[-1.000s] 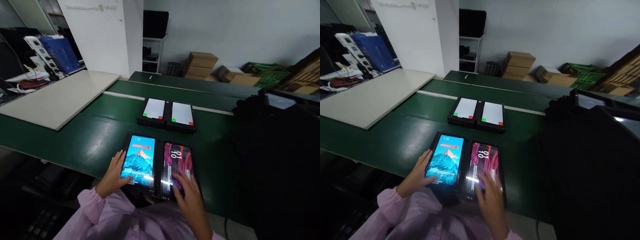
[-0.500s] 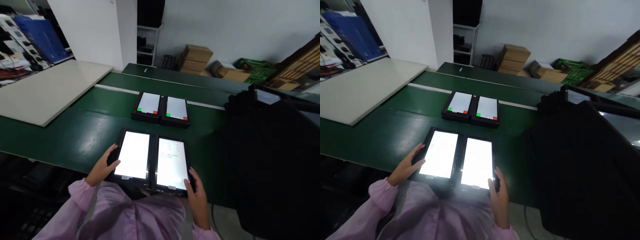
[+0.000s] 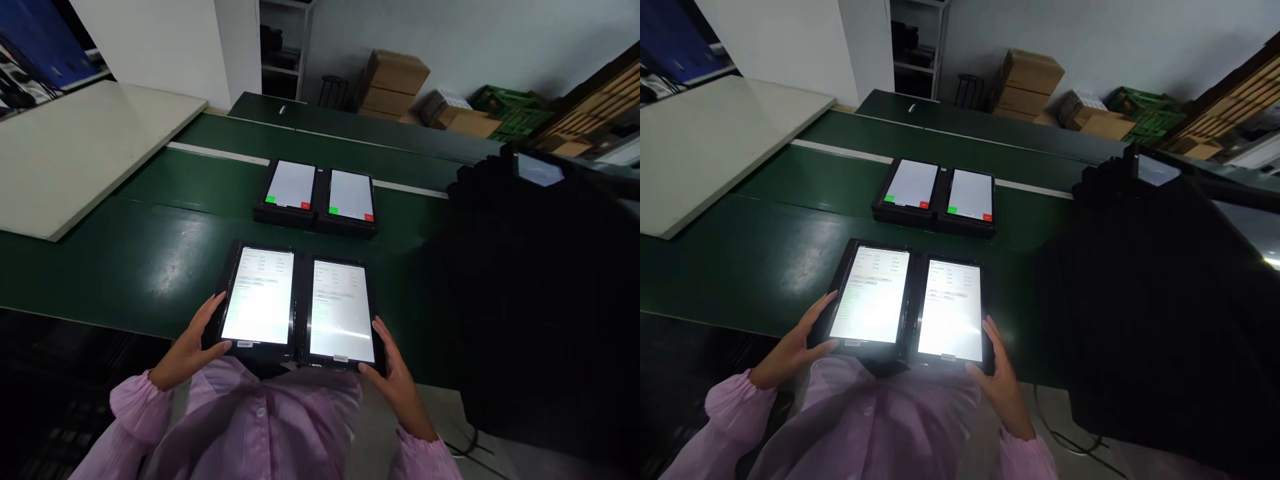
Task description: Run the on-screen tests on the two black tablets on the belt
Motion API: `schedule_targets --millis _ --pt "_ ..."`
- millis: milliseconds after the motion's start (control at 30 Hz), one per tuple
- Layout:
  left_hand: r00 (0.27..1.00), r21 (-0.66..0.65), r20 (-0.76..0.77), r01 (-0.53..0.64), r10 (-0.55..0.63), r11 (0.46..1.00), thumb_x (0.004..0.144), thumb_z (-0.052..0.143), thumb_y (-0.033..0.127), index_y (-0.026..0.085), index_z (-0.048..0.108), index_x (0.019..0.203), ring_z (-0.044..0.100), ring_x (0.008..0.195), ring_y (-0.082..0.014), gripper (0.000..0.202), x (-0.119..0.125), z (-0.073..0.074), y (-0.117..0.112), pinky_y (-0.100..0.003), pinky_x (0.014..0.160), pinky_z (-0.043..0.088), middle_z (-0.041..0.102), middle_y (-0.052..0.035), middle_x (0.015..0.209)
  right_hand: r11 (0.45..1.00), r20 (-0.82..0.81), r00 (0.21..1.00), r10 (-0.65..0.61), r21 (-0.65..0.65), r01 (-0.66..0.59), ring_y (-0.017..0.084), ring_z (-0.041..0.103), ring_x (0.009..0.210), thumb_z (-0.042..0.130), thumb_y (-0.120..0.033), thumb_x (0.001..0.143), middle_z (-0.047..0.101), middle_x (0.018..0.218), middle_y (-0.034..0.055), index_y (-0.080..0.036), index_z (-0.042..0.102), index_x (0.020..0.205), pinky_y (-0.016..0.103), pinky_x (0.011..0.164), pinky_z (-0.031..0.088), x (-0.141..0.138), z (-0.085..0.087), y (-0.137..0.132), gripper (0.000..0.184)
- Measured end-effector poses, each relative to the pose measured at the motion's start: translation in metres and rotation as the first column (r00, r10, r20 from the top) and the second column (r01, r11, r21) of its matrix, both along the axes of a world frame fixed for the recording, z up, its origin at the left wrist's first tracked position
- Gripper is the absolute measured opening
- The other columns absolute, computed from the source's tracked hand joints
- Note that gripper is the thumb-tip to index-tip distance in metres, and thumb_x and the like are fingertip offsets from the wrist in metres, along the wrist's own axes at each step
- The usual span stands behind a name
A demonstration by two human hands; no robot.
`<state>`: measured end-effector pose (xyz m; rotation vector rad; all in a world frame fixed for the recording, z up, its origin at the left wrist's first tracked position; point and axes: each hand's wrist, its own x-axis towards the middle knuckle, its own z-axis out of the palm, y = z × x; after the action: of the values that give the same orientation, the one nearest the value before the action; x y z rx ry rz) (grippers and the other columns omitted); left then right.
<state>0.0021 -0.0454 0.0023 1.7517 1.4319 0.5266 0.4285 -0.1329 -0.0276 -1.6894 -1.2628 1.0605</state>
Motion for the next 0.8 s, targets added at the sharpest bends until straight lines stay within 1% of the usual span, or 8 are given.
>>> schedule_targets --millis 100,200,267,333,467,567,700,800 --pt "1.0 0.007 0.003 -0.025 0.025 1.0 0.085 0.066 0.053 0.03 0.023 0.156 0.018 0.15 -0.034 0.086 0.004 0.001 -0.001 -0.058 0.12 0.024 0.024 -0.0079 0.163 1.0 0.016 0.999 -0.027 0.011 0.027 0.031 0.023 0.147 0.071 -0.051 0.082 0.024 0.161 0.0049 -0.031 0.035 0.151 0.058 0.12 0.02 0.0 -0.001 -0.002 0.08" --pt "0.998 0.021 0.024 -0.058 0.058 0.998 0.085 0.067 0.051 0.027 0.026 0.154 0.025 0.149 -0.0326 0.084 0.014 0.0 -0.001 -0.055 0.122 0.026 0.028 -0.0101 0.161 0.991 0.029 0.992 -0.12 -0.049 0.121 0.035 0.026 0.145 0.074 -0.057 0.076 0.029 0.159 0.0039 -0.032 0.04 0.149 0.06 0.119 0.021 -0.002 -0.002 0.002 0.085" --pt "0.994 0.051 0.037 -0.108 0.107 0.993 0.086 0.066 0.05 0.025 0.03 0.153 0.028 0.147 -0.0316 0.08 0.022 -0.002 0.001 -0.053 0.122 0.027 0.031 -0.0108 0.159 0.978 0.031 0.982 -0.184 -0.097 0.186 0.038 0.028 0.144 0.075 -0.063 0.07 0.032 0.158 0.0041 -0.031 0.042 0.148 0.061 0.118 0.024 -0.004 0.0 0.008 0.09" --pt "0.984 0.087 0.054 -0.175 0.17 0.981 0.087 0.064 0.048 0.024 0.034 0.15 0.03 0.146 -0.0306 0.074 0.029 -0.004 0.003 -0.051 0.121 0.029 0.035 -0.0109 0.157 0.968 0.032 0.975 -0.218 -0.117 0.221 0.039 0.03 0.142 0.076 -0.066 0.067 0.033 0.158 0.0038 -0.031 0.043 0.147 0.062 0.116 0.027 -0.007 0.004 0.014 0.093" --pt "0.965 0.11 0.116 -0.249 0.237 0.962 0.087 0.065 0.046 0.025 0.039 0.146 0.036 0.143 -0.0289 0.068 0.038 -0.005 0.007 -0.049 0.121 0.031 0.041 -0.01 0.153 0.965 0.053 0.971 -0.232 -0.113 0.236 0.039 0.032 0.141 0.074 -0.067 0.067 0.034 0.157 0.0027 -0.034 0.044 0.146 0.064 0.114 0.028 -0.013 0.009 0.021 0.091" --pt "0.96 0.122 0.136 -0.262 0.246 0.957 0.086 0.066 0.047 0.024 0.041 0.145 0.037 0.142 -0.0292 0.068 0.037 -0.007 0.007 -0.05 0.121 0.03 0.042 -0.0105 0.151 0.967 0.053 0.969 -0.24 -0.075 0.244 0.039 0.033 0.141 0.073 -0.066 0.07 0.036 0.156 0.0043 -0.032 0.046 0.144 0.062 0.114 0.029 -0.014 0.005 0.019 0.086" --pt "0.959 0.135 0.124 -0.27 0.254 0.953 0.086 0.066 0.048 0.024 0.041 0.144 0.038 0.141 -0.0289 0.068 0.034 -0.012 0.006 -0.049 0.12 0.031 0.042 -0.0103 0.151 0.968 0.034 0.97 -0.24 -0.067 0.242 0.039 0.035 0.139 0.075 -0.064 0.07 0.038 0.155 0.0074 -0.028 0.047 0.144 0.06 0.115 0.03 -0.013 -0.002 0.017 0.087" --pt "0.962 0.151 0.115 -0.265 0.249 0.952 0.087 0.065 0.048 0.024 0.04 0.145 0.038 0.142 -0.0285 0.068 0.033 -0.013 0.006 -0.048 0.12 0.032 0.042 -0.0101 0.151 0.968 0.04 0.969 -0.245 -0.046 0.247 0.038 0.035 0.139 0.074 -0.064 0.071 0.039 0.154 0.0082 -0.026 0.047 0.145 0.059 0.117 0.027 -0.014 -0.004 0.018 0.087"
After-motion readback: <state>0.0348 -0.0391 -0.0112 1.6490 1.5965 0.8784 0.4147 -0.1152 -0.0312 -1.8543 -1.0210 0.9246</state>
